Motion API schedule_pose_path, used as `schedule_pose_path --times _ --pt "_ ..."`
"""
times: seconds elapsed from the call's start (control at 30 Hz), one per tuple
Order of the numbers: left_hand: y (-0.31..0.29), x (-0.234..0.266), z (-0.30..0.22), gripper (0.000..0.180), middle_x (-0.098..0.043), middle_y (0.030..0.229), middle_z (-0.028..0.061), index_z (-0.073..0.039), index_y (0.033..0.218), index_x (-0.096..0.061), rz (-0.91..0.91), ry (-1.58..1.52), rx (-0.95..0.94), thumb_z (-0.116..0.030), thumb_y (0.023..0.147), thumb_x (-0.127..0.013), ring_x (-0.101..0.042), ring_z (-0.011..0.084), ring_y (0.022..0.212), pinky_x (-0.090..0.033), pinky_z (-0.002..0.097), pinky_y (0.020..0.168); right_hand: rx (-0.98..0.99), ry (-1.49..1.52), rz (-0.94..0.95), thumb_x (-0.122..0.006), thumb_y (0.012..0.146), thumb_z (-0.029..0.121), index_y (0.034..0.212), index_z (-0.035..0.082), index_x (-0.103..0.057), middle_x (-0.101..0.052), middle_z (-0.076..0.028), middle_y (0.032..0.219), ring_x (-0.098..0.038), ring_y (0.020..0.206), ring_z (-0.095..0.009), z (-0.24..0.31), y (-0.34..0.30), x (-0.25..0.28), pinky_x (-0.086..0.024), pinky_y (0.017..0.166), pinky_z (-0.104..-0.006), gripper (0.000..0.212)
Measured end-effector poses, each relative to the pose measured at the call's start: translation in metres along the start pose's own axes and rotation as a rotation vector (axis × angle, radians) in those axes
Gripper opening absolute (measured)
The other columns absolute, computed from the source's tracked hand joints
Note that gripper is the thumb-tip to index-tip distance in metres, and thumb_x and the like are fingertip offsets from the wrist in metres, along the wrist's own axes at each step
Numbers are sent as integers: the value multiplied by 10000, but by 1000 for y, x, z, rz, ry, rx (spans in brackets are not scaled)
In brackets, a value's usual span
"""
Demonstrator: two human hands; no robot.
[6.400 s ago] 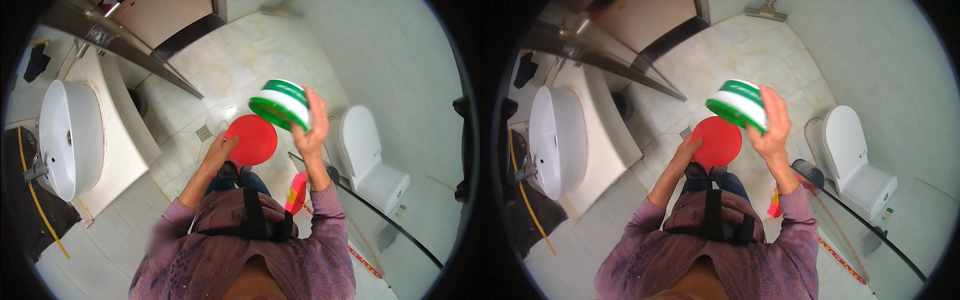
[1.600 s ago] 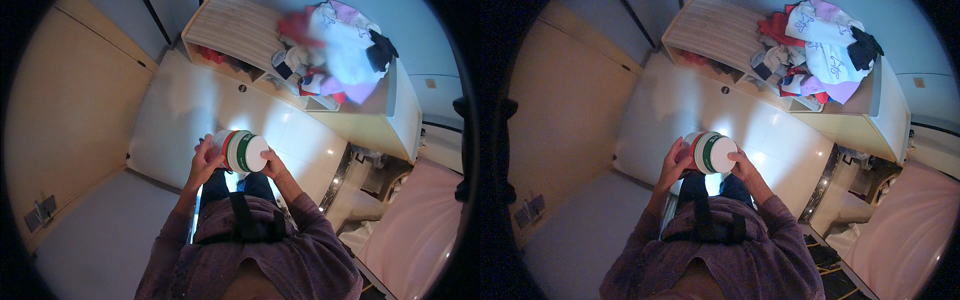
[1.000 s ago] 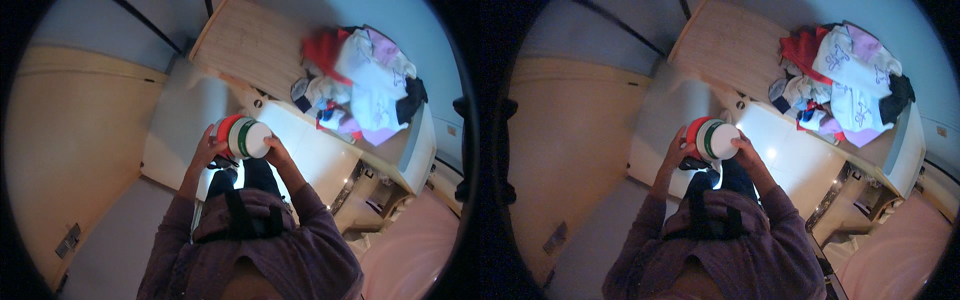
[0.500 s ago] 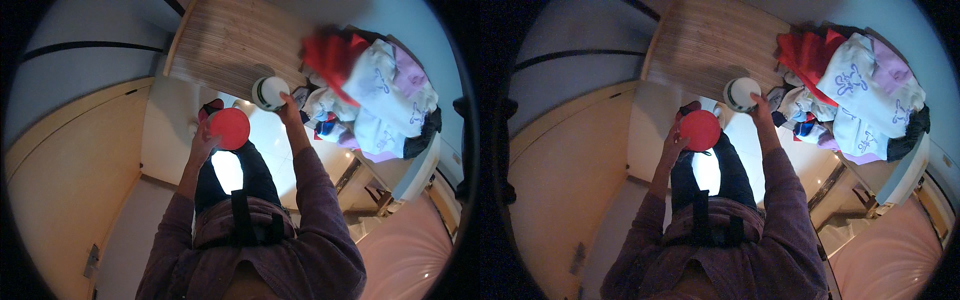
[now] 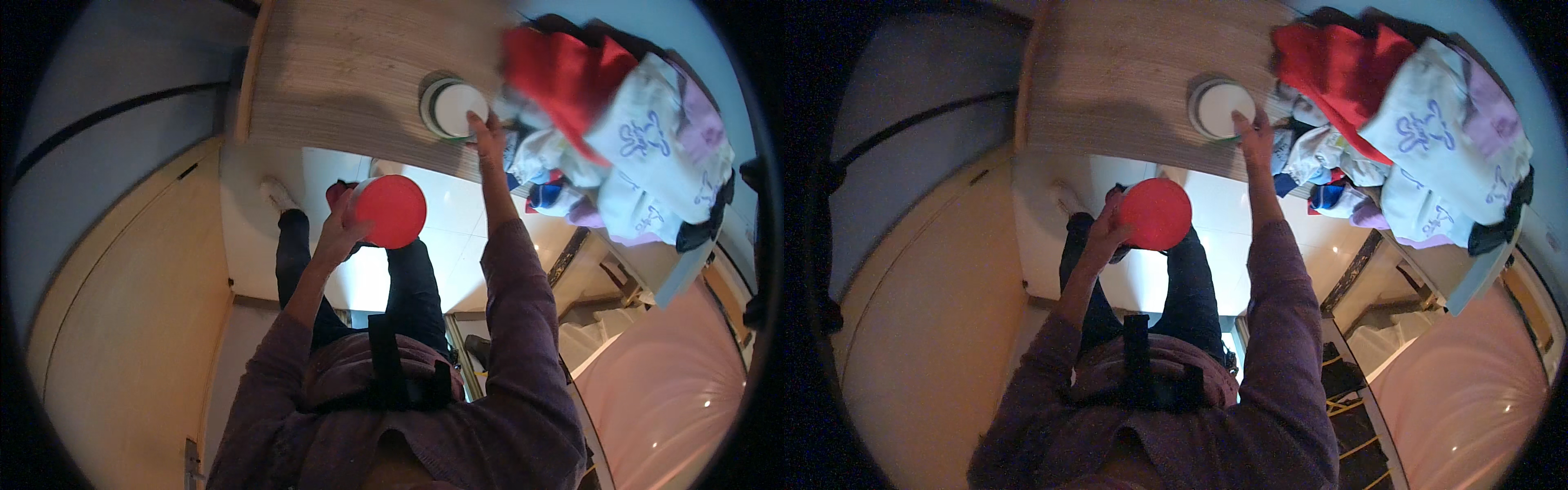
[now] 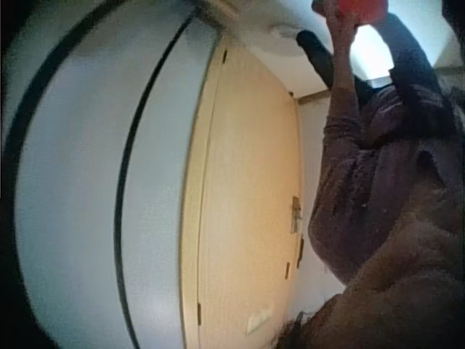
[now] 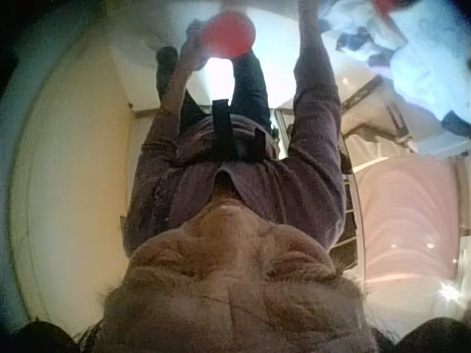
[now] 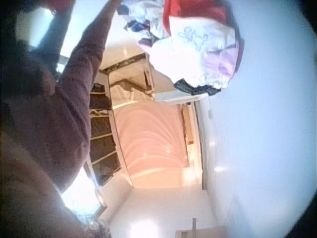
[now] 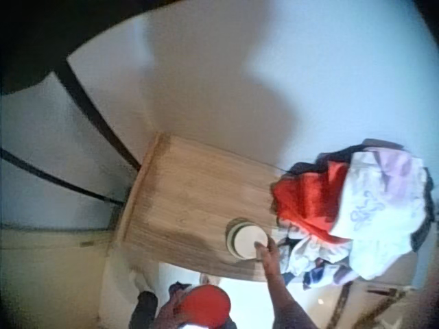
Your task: The person wipes a green lid and a white container with a cloth, then places the lid on the container. They carry the container and lid to a red bag, put them inside, and tie the bag closed.
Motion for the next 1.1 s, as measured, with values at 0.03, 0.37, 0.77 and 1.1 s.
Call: schedule_pose_path --times 0.03,0.37,0.77,1.1 --pt "0 4 3 848 -386 1288 190 4 1362 -181 4 49 0 -241 724 -683 -429 265 1153 -382 337 937 12 -109 -3 -653 724 339 1161 36 -524 -611 -109 955 -588 765 -173 0 -1 0 -474 618 -272 547" --pt "10 33 5 903 -390 1265 181 21 1357 -162 68 69 38 -269 702 -711 -428 260 1143 -426 347 892 107 -245 -162 -631 747 383 1125 -17 -511 -591 -135 852 -579 662 -176 -4 -11 -1 -442 440 -247 564" --pt "16 44 28 887 -329 1319 167 -7 1365 -157 62 -109 -60 -180 695 -712 -361 276 1209 -367 358 967 -89 -314 612 -566 831 286 1161 -23 -481 -628 -141 869 -605 767 -198 -44 -160 -70 -480 701 -316 460" --pt "14 55 18 930 -354 1265 175 -93 1378 -161 97 -28 -133 -197 656 -739 -390 308 1170 -375 393 960 -382 199 602 -649 719 432 1265 -34 -369 -491 -166 1182 -469 1098 -252 -58 -157 -80 -355 945 -356 770"
Point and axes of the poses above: each hand's wrist, its own y-axis towards the middle knuckle, its own x-axis out of the back of the hand, z = x × y, the point moved 4 cm from there along y, towards the middle knuckle
